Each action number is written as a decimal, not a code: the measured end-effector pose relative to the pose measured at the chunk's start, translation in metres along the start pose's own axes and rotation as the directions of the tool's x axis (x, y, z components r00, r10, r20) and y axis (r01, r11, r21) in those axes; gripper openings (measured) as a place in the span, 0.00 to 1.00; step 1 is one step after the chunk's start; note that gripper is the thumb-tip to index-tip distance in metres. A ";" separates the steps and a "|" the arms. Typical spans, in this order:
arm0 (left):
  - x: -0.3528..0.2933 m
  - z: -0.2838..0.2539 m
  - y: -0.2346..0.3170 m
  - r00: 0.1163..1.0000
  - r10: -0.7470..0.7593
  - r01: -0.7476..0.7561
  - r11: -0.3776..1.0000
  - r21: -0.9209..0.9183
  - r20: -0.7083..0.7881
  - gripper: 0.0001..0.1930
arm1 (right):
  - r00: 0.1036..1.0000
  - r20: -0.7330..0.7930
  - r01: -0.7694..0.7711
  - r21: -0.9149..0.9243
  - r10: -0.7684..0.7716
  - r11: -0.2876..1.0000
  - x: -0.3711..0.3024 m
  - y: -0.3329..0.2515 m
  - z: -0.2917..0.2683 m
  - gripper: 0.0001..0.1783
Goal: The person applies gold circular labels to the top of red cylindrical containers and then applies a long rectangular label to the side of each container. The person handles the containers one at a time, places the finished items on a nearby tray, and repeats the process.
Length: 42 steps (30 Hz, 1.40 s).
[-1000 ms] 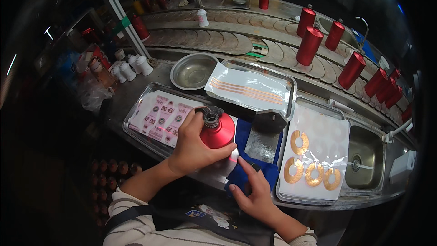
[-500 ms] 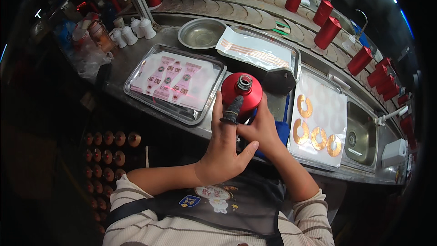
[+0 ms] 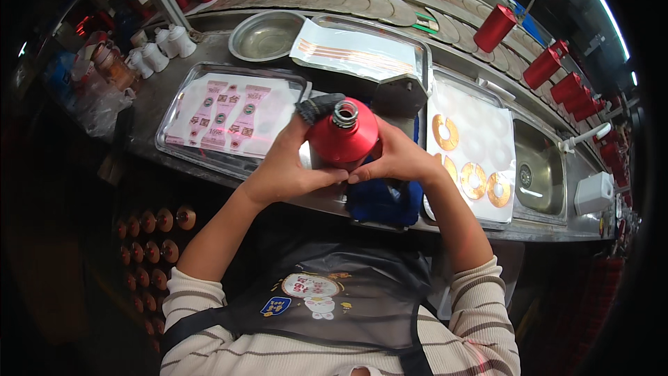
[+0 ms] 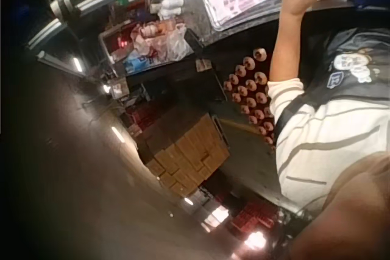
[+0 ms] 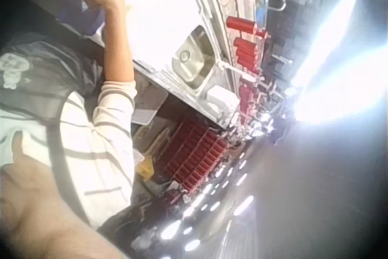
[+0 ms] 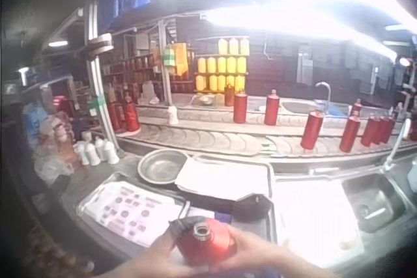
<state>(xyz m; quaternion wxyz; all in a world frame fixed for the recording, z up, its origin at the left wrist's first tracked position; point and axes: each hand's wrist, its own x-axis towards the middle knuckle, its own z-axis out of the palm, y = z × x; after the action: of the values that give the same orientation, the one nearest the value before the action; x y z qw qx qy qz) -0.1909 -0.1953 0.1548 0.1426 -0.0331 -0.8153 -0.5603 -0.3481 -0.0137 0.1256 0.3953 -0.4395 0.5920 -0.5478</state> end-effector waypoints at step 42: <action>0.001 0.004 -0.032 0.999 -0.001 -0.003 0.995 -0.099 -0.043 0.55 | 0.772 -0.577 -0.598 -0.518 0.266 0.612 -0.037 0.111 -0.264 0.15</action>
<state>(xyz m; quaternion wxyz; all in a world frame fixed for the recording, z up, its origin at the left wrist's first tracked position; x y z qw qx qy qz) -0.1998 -0.2035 0.1245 0.1588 -0.0286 -0.7832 -0.6004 -0.5974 0.1022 0.0374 0.1846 -0.2531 0.9127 -0.2624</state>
